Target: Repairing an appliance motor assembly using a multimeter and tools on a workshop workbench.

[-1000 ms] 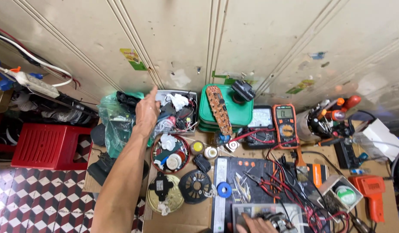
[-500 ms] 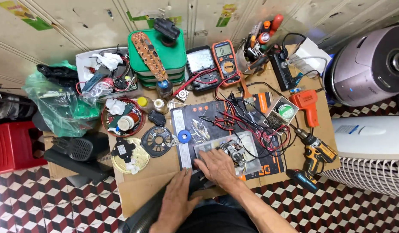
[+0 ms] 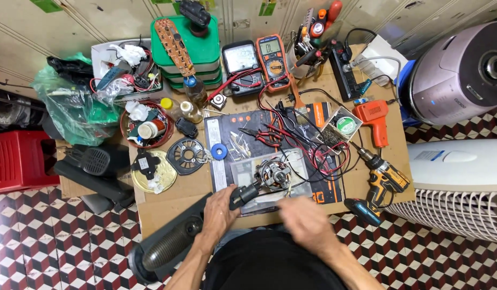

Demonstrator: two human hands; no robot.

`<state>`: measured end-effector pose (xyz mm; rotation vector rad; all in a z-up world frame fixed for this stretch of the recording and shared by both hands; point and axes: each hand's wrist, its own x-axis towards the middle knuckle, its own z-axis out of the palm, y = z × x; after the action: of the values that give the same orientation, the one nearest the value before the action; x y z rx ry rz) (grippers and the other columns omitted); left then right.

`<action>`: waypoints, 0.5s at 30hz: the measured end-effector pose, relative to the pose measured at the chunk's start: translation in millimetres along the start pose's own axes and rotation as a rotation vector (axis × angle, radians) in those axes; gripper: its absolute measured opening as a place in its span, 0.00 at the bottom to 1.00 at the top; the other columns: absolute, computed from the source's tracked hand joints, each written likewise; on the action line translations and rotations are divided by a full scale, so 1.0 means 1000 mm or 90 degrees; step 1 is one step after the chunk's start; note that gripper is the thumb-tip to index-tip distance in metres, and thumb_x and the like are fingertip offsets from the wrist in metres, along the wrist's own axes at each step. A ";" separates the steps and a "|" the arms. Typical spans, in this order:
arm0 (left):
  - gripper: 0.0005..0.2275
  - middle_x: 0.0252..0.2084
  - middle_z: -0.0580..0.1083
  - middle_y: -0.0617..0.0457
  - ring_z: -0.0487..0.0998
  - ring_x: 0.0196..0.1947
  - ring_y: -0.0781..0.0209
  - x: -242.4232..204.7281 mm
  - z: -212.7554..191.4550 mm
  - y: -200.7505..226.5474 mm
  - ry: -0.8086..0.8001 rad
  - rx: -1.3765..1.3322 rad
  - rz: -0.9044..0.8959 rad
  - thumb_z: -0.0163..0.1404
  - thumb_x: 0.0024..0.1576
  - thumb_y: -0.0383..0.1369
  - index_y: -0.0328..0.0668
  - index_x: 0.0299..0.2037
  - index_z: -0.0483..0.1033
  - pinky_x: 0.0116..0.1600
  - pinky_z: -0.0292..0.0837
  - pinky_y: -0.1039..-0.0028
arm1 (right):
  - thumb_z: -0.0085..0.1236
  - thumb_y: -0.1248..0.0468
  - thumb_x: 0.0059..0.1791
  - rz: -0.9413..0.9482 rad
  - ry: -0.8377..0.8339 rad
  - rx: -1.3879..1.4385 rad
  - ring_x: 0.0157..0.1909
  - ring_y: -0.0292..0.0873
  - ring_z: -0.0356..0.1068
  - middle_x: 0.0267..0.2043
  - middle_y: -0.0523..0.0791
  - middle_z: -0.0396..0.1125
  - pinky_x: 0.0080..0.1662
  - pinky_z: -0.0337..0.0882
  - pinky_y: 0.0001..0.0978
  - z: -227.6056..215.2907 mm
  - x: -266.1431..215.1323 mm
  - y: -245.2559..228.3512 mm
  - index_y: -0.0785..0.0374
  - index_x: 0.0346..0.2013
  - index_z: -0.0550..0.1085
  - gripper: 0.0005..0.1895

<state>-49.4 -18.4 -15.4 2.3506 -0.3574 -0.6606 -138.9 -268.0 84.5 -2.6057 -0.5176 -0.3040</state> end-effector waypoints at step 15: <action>0.30 0.54 0.75 0.49 0.72 0.60 0.51 0.018 -0.024 -0.002 -0.057 0.020 0.067 0.65 0.46 0.30 0.47 0.61 0.69 0.68 0.59 0.57 | 0.49 0.57 0.53 0.628 -0.025 0.309 0.44 0.44 0.74 0.56 0.50 0.70 0.46 0.78 0.37 0.013 0.014 0.033 0.60 0.61 0.71 0.22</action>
<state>-21.5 -11.4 -7.5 2.3178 -0.5315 -0.7165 -111.6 -284.2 63.9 -2.0756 0.6234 0.1860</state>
